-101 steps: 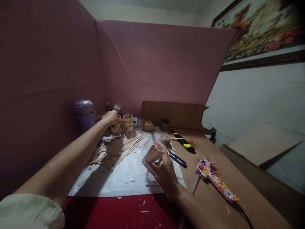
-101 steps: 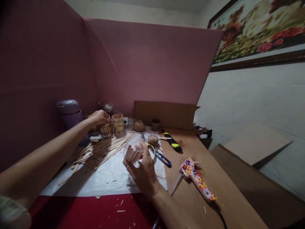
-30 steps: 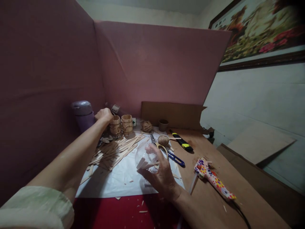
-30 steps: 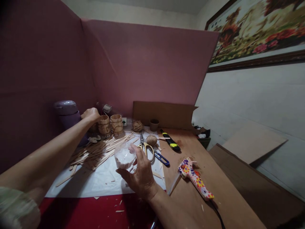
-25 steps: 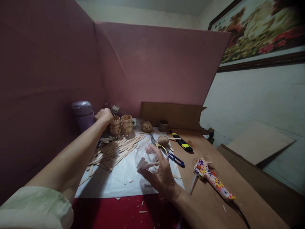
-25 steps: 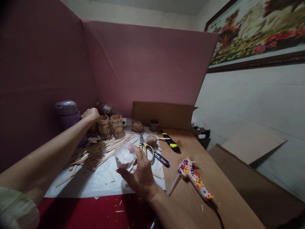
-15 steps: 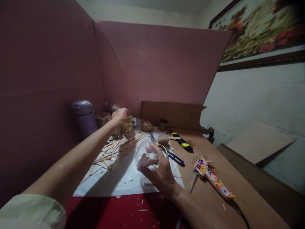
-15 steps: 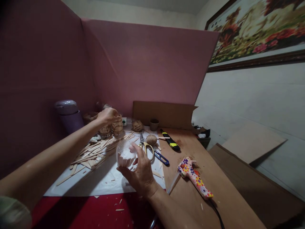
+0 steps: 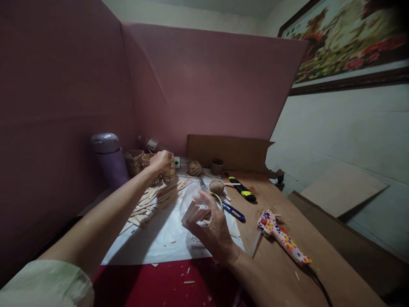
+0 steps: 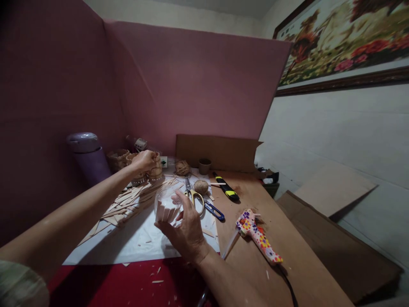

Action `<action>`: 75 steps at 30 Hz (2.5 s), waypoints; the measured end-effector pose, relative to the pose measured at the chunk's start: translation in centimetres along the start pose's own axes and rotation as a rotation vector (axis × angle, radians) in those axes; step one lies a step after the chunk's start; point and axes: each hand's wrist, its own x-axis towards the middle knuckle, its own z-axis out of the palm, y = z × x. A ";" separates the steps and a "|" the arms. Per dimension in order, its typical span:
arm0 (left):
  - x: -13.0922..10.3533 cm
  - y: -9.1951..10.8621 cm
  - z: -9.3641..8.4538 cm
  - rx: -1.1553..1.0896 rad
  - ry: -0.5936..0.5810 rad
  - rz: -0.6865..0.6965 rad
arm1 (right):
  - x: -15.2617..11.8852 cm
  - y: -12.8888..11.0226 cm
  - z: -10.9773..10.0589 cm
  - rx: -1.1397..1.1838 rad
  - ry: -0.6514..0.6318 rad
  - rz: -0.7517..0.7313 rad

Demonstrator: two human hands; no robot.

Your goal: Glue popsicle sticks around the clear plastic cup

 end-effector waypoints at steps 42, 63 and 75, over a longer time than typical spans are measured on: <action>1.1 -0.7 -0.8 -0.140 -0.065 0.023 | 0.0 0.1 -0.1 -0.001 -0.019 -0.061; -13.2 4.6 3.0 -1.502 -0.105 0.087 | 2.0 -0.2 -0.9 -0.049 0.138 0.201; -16.4 3.3 5.1 -1.731 -0.375 0.183 | 1.9 0.6 -0.7 -0.117 -0.083 0.201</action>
